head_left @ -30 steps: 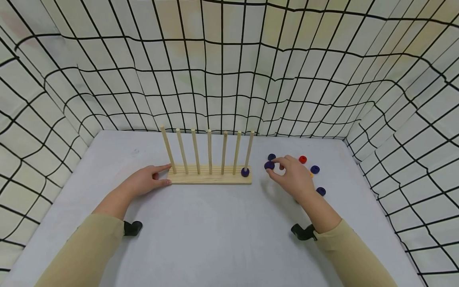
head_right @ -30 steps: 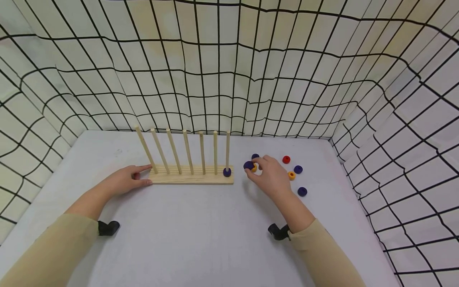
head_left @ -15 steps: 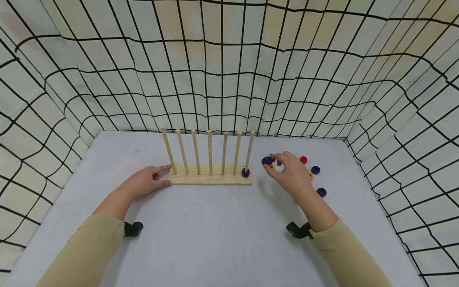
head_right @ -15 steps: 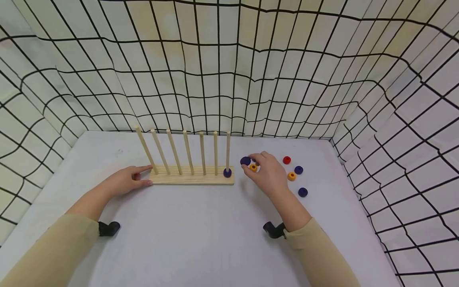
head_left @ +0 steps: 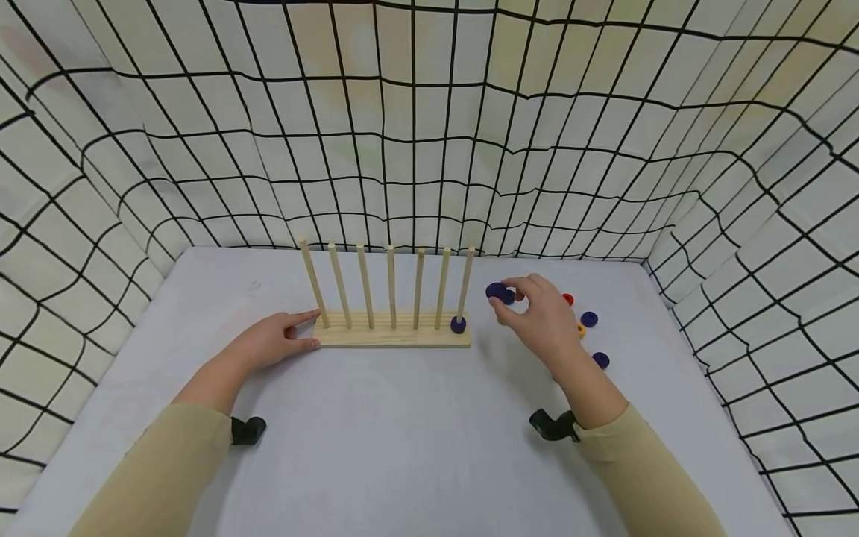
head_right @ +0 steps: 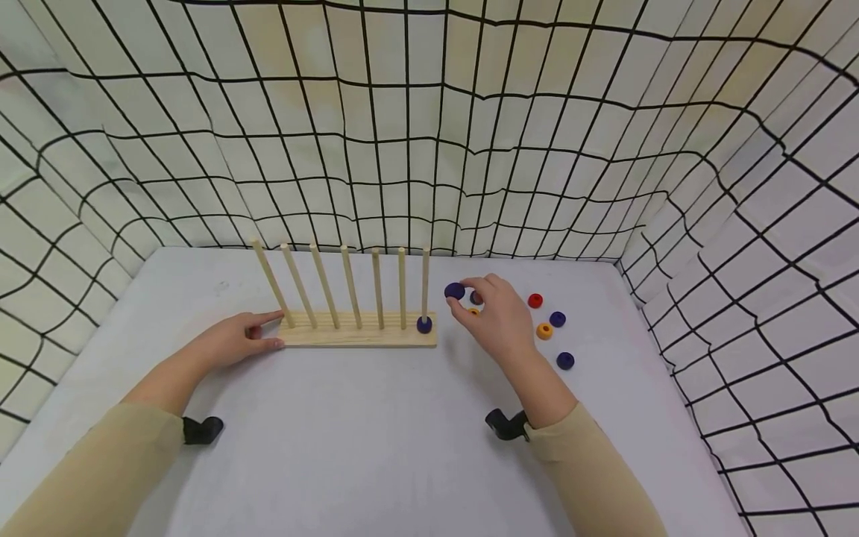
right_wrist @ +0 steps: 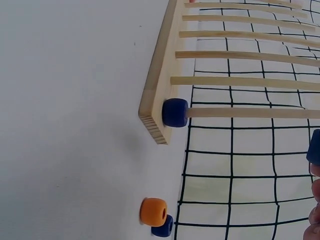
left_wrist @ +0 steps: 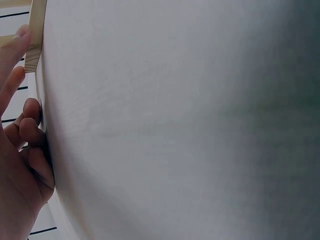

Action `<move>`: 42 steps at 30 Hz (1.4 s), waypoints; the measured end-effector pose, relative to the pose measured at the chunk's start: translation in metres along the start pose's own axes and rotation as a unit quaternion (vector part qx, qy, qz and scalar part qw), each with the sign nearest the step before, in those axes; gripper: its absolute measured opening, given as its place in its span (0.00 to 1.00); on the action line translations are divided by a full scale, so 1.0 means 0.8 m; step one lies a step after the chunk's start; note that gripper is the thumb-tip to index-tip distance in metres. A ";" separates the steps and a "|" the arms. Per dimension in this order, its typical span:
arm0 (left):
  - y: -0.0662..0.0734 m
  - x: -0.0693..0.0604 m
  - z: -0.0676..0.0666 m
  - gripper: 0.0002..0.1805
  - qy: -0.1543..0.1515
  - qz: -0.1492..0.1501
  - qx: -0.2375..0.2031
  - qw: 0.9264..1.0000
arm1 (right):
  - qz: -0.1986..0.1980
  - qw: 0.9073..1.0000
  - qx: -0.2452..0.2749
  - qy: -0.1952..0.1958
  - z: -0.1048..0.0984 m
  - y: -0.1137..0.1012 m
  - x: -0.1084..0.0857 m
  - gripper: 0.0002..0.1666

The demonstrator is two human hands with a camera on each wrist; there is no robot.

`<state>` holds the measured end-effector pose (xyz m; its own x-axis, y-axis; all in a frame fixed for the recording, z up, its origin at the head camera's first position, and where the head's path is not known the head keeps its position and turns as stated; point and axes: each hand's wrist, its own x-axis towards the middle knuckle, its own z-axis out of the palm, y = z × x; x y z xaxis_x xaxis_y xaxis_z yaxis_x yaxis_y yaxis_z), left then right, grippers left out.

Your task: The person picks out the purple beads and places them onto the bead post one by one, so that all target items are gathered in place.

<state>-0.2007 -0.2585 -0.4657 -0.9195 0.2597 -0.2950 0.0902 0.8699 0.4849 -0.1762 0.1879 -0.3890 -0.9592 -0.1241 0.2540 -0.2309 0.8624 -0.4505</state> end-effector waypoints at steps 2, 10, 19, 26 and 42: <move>-0.002 0.000 0.001 0.43 0.000 0.000 0.001 1.000 | 0.004 1.000 0.003 -0.001 -0.002 -0.003 0.002 0.27; -0.006 0.001 0.002 0.44 0.001 0.005 0.003 1.000 | -0.003 1.000 0.010 0.017 -0.009 -0.014 0.011 0.27; -0.003 -0.001 0.001 0.44 0.001 -0.002 -0.001 1.000 | -0.034 0.998 0.023 0.052 -0.014 -0.025 0.024 0.23; -0.004 0.000 0.001 0.44 0.001 0.000 0.000 1.000 | -0.037 0.996 0.040 0.068 -0.018 -0.033 0.030 0.23; -0.005 0.001 0.001 0.46 0.003 0.007 0.000 1.000 | -0.035 0.991 0.104 0.080 -0.024 -0.050 0.043 0.22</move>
<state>-0.2013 -0.2615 -0.4684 -0.9204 0.2687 -0.2841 0.1021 0.8664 0.4888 -0.1966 0.1583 -0.3460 -0.9049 -0.0867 0.4166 -0.3413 0.7326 -0.5889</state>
